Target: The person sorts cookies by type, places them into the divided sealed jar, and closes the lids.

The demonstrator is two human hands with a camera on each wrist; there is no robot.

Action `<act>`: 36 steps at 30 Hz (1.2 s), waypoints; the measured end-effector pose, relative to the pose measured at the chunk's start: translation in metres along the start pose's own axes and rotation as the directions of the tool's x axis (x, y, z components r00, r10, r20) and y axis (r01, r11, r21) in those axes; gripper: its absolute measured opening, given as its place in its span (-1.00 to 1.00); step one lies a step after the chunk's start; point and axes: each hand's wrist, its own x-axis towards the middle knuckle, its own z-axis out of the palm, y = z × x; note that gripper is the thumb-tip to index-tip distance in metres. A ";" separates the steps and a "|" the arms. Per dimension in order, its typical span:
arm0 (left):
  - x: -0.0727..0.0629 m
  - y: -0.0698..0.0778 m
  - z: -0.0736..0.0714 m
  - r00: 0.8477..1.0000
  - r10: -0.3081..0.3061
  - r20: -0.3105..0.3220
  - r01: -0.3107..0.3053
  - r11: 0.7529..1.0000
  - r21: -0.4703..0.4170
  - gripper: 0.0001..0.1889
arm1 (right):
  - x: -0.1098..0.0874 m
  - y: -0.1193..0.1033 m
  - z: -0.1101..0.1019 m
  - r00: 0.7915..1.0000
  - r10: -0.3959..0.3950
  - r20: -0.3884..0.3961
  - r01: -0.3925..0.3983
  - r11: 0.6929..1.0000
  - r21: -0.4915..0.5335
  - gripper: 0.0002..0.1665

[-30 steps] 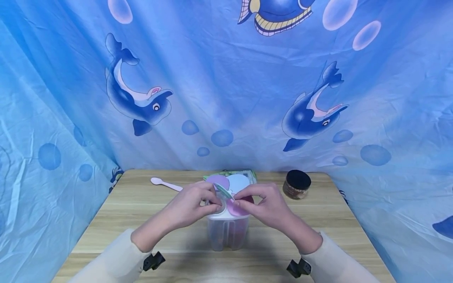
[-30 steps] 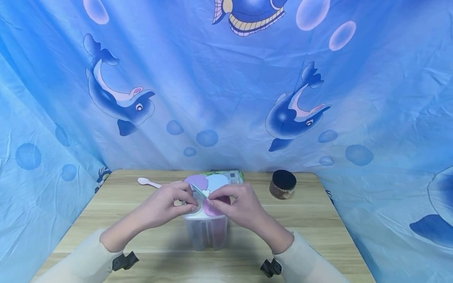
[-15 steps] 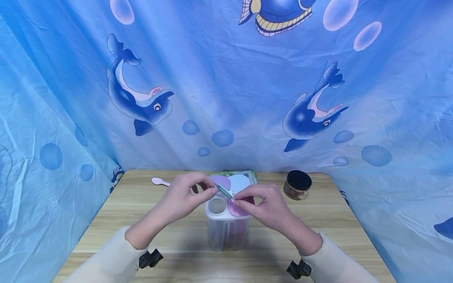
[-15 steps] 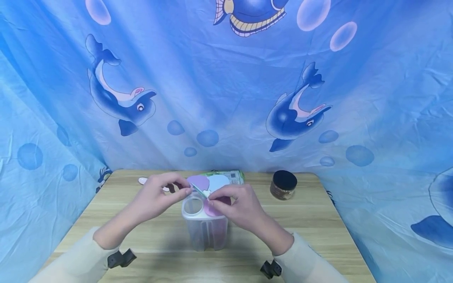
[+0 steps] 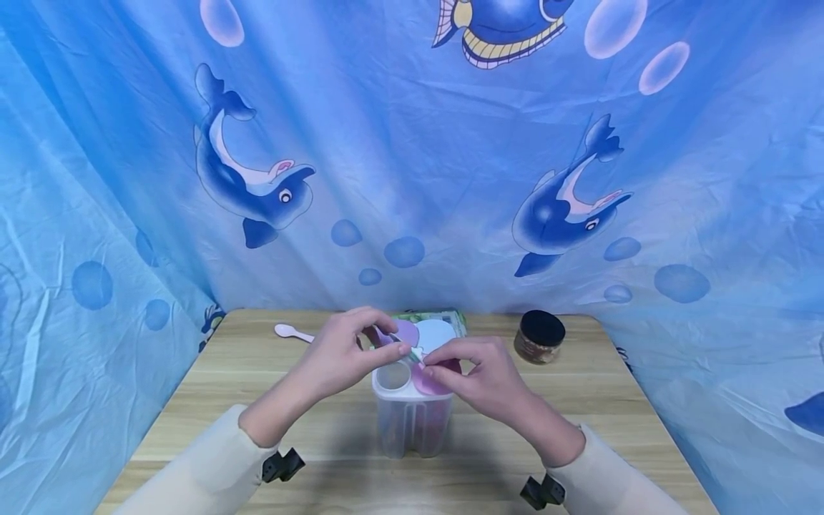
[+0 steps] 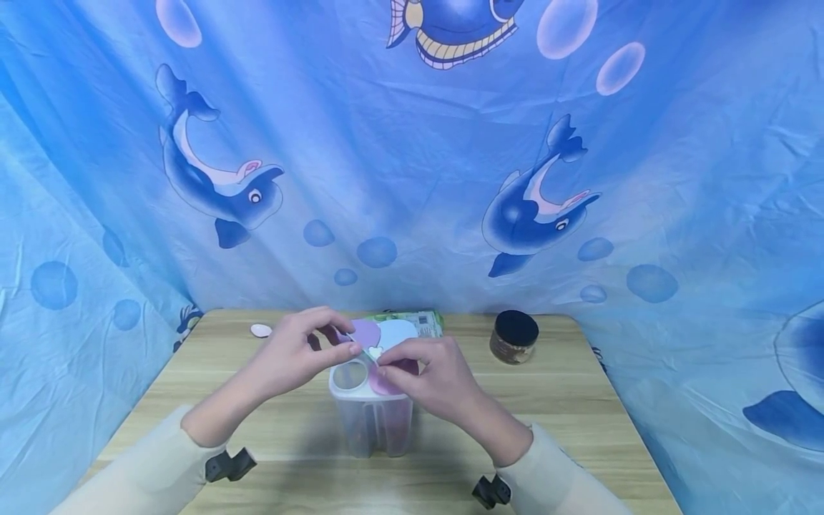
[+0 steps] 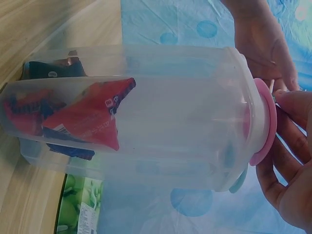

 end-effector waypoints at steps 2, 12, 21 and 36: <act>0.000 0.001 0.001 1.000 -0.024 -0.002 0.024 1.000 -0.006 -0.63 | 0.000 0.001 0.000 1.000 -0.005 0.003 0.005 1.000 0.000 -0.86; -0.008 -0.006 0.000 1.000 -0.025 0.009 0.025 0.996 -0.085 -0.65 | -0.004 0.007 -0.011 0.995 0.033 0.091 -0.035 0.999 0.019 -0.83; -0.025 -0.026 0.001 0.992 0.127 0.007 -0.126 0.987 -0.103 -0.76 | -0.021 0.019 -0.023 0.992 0.068 0.106 -0.063 0.997 -0.052 -0.67; -0.041 -0.051 0.007 0.968 0.251 0.020 -0.249 0.965 -0.080 -0.79 | -0.029 0.020 -0.027 0.987 0.098 0.124 -0.098 0.995 -0.007 -0.69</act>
